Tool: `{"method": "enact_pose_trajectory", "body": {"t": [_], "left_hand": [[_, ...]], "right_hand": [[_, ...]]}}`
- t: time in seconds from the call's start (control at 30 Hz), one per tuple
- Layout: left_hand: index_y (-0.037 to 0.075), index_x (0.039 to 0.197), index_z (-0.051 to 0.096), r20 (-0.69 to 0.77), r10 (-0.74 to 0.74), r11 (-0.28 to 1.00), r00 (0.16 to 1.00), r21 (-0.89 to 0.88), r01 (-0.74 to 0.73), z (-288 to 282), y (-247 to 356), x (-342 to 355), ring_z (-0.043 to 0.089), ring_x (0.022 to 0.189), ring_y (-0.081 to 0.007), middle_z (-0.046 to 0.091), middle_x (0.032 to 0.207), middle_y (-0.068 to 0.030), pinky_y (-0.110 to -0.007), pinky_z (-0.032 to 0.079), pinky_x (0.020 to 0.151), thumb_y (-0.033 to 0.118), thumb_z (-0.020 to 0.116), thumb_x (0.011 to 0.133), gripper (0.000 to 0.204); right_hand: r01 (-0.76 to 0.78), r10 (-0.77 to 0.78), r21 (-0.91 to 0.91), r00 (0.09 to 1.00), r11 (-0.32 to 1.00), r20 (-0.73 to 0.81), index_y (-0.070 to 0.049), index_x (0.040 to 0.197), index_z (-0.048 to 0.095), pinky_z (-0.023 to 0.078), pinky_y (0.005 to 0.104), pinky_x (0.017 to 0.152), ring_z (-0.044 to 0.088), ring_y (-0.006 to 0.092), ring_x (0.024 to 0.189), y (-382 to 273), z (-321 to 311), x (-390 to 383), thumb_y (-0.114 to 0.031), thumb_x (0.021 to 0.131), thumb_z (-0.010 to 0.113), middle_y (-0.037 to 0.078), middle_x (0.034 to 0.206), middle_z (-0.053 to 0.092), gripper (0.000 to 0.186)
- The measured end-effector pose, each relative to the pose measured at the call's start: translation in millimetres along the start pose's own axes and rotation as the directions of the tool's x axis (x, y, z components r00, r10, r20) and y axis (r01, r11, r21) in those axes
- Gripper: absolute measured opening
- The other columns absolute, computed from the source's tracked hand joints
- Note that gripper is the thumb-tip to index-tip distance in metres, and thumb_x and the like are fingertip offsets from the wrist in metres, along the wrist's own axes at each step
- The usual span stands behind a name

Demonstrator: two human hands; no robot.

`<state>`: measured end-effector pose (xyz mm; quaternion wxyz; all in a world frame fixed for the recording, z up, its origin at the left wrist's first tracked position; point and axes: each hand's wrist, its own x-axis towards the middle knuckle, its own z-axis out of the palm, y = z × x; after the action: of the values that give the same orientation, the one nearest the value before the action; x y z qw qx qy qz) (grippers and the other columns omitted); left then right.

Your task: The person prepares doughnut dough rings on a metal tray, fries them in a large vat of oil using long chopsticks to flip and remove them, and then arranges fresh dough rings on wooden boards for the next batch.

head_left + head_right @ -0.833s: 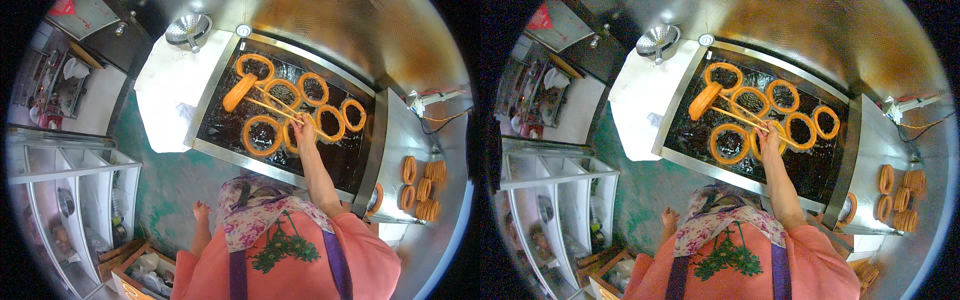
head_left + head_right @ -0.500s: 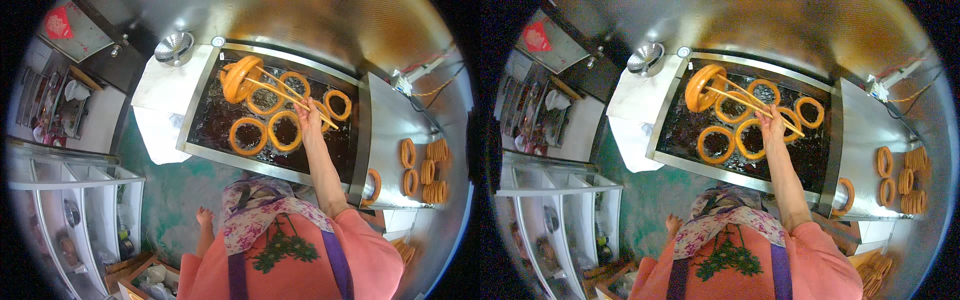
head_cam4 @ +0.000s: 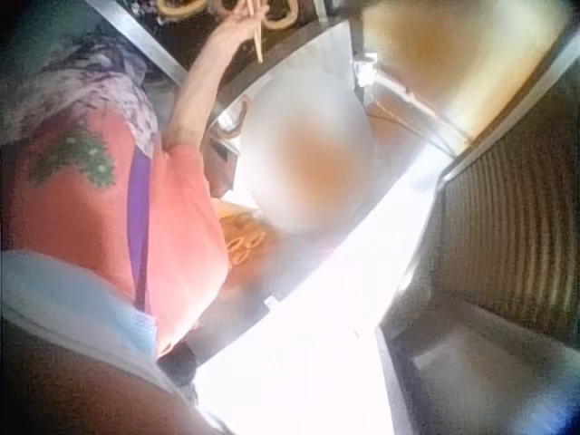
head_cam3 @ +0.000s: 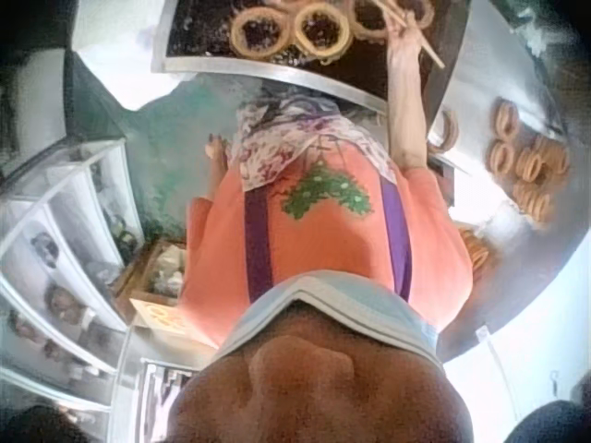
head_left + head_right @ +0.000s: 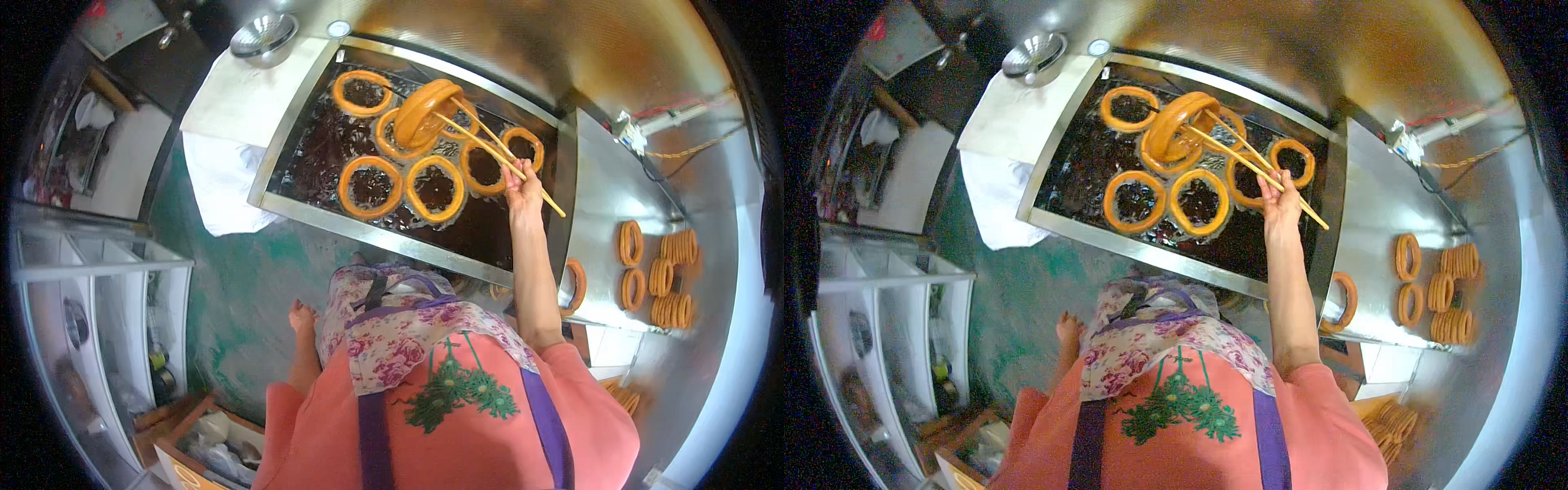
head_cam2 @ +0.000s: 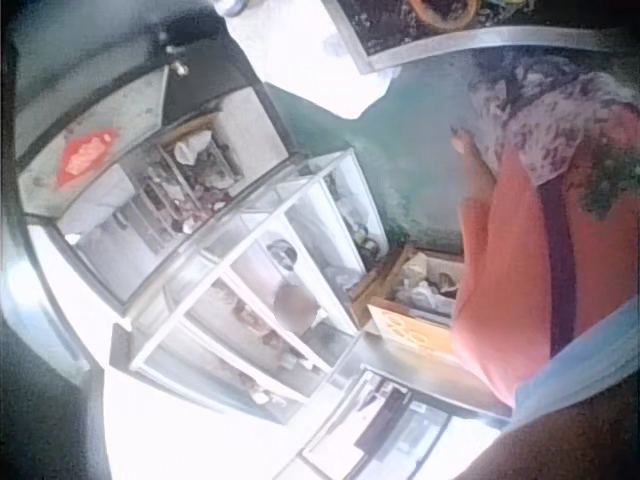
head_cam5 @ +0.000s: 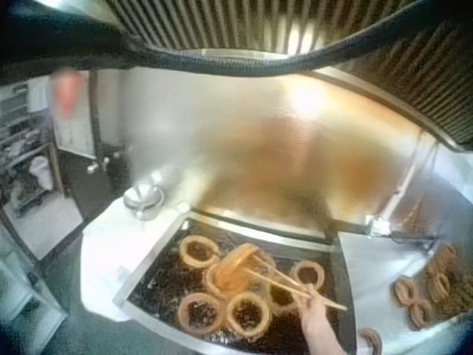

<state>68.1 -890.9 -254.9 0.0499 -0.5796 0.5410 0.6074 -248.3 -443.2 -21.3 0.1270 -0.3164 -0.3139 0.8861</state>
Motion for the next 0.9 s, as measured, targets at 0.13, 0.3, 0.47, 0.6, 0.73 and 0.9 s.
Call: {"method": "enact_pose_trajectory", "body": {"t": [0.13, 0.3, 0.47, 0.6, 0.73, 0.9], "left_hand": [[0.007, 0.127, 0.043, -0.023, -0.040, 0.997, 0.999, -0.065, 0.039, -5.8, -11.7, 7.8, 0.059, 0.069, -0.0199, 0.054, 0.114, -0.0119, -0.030, 0.048, 0.051, 0.003, 0.052, 0.080, 0.049], [0.006, 0.128, 0.042, -0.066, -0.101, 0.981, 0.993, -0.175, 0.088, -17.2, -29.3, 5.2, 0.060, 0.069, -0.0199, 0.054, 0.111, -0.0122, -0.032, 0.050, 0.050, 0.003, 0.054, 0.079, 0.051], [0.006, 0.128, 0.041, -0.066, -0.128, 0.952, 0.990, -0.287, 0.104, -64.1, -90.8, 38.7, 0.059, 0.066, -0.0203, 0.055, 0.105, -0.0128, -0.032, 0.050, 0.047, 0.003, 0.053, 0.079, 0.051], [0.006, 0.129, 0.040, -0.196, -0.171, 0.981, 0.966, -0.123, 0.149, -47.2, -62.2, 8.4, 0.059, 0.066, -0.0205, 0.056, 0.102, -0.0130, -0.032, 0.049, 0.045, 0.003, 0.053, 0.079, 0.052], [0.006, 0.130, 0.037, -0.117, -0.229, 0.912, 0.966, -0.373, 0.171, -58.0, -110.4, 19.2, 0.059, 0.066, -0.0209, 0.055, 0.106, -0.0131, -0.032, 0.050, 0.046, 0.002, 0.053, 0.080, 0.053], [0.008, 0.131, 0.036, -0.073, -0.154, 0.964, 0.985, -0.232, 0.133, -54.4, -99.5, 35.9, 0.060, 0.072, -0.0220, 0.053, 0.113, -0.0129, -0.034, 0.049, 0.049, 0.002, 0.052, 0.080, 0.054]], "right_hand": [[-0.049, 0.049, -0.034, 0.999, 0.998, -0.025, -0.004, 0.086, 0.055, 0.056, 0.0421, 0.075, 0.062, 0.0133, 0.072, 25.3, 13.2, 2.8, -0.013, 0.089, 0.055, 0.005, 0.079, 0.060, 0.010], [-0.196, 0.198, -0.069, 0.980, 0.978, 0.018, -0.003, 0.087, 0.054, 0.059, 0.0358, 0.068, 0.063, 0.0179, 0.066, 78.8, 34.5, 9.2, -0.016, 0.092, 0.048, 0.006, 0.073, 0.061, 0.015], [-0.339, 0.334, -0.033, 0.936, 0.940, -0.116, 0.000, 0.091, 0.053, 0.059, 0.0326, 0.067, 0.059, 0.0163, 0.060, 129.8, 55.2, 14.3, -0.019, 0.094, 0.044, 0.009, 0.077, 0.059, 0.022], [-0.370, 0.368, -0.088, 0.929, 0.925, -0.040, -0.004, 0.098, 0.055, 0.056, 0.0408, 0.076, 0.064, 0.0191, 0.078, 164.1, 44.7, 45.6, -0.015, 0.091, 0.050, 0.007, 0.088, 0.062, 0.013], [-0.367, 0.354, -0.138, 0.929, 0.920, -0.110, -0.004, 0.094, 0.052, 0.056, 0.0433, 0.077, 0.062, 0.0197, 0.078, 191.6, 50.2, 42.3, -0.014, 0.092, 0.048, 0.008, 0.086, 0.059, 0.011], [-0.343, 0.333, -0.175, 0.939, 0.923, -0.083, -0.003, 0.094, 0.050, 0.056, 0.0435, 0.078, 0.061, 0.0199, 0.082, 216.3, 60.2, 43.8, -0.014, 0.092, 0.047, 0.008, 0.089, 0.057, 0.011]]}}
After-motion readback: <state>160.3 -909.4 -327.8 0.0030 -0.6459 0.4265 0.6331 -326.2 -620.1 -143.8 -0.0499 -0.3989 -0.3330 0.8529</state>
